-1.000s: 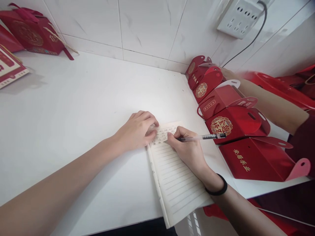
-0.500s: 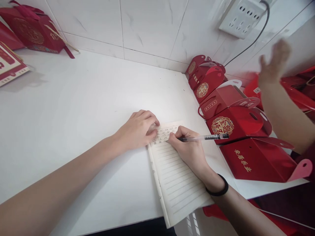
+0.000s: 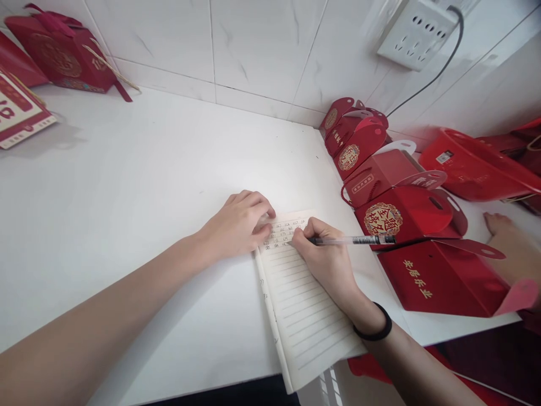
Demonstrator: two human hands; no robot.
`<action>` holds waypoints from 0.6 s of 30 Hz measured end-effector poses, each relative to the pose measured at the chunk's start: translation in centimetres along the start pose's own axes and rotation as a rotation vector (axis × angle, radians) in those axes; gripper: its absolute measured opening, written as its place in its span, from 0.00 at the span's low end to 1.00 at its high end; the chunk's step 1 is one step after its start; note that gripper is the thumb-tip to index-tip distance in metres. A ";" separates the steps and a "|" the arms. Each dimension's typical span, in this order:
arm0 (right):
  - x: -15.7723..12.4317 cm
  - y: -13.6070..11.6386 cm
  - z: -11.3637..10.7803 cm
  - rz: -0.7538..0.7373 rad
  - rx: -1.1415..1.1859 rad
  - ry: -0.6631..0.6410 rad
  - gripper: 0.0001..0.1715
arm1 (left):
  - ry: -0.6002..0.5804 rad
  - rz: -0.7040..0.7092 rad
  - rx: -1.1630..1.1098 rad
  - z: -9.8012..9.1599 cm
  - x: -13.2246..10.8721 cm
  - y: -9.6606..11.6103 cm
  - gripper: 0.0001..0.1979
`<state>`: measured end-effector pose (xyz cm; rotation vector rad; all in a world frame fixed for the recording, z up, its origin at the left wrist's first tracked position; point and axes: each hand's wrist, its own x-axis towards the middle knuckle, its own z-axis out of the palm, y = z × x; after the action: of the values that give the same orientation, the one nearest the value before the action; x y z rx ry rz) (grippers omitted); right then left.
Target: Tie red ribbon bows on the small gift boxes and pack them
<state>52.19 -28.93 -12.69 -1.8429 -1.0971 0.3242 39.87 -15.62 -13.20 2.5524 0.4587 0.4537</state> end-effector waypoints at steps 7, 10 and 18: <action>0.4 0.3 -0.9 0.259 0.496 0.041 0.21 | -0.020 0.011 0.012 -0.3 -0.1 0.2 0.08; 0.9 0.5 -1.0 0.251 0.644 0.167 0.18 | -0.020 0.014 0.009 -0.3 -0.1 0.1 0.08; 0.7 0.2 -1.1 -0.027 0.452 0.382 0.16 | 0.016 0.004 0.036 -0.1 -0.4 0.3 0.09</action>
<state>53.38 -29.08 -12.09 -1.4112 -0.7134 0.1746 39.53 -15.97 -13.10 2.5867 0.4724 0.4717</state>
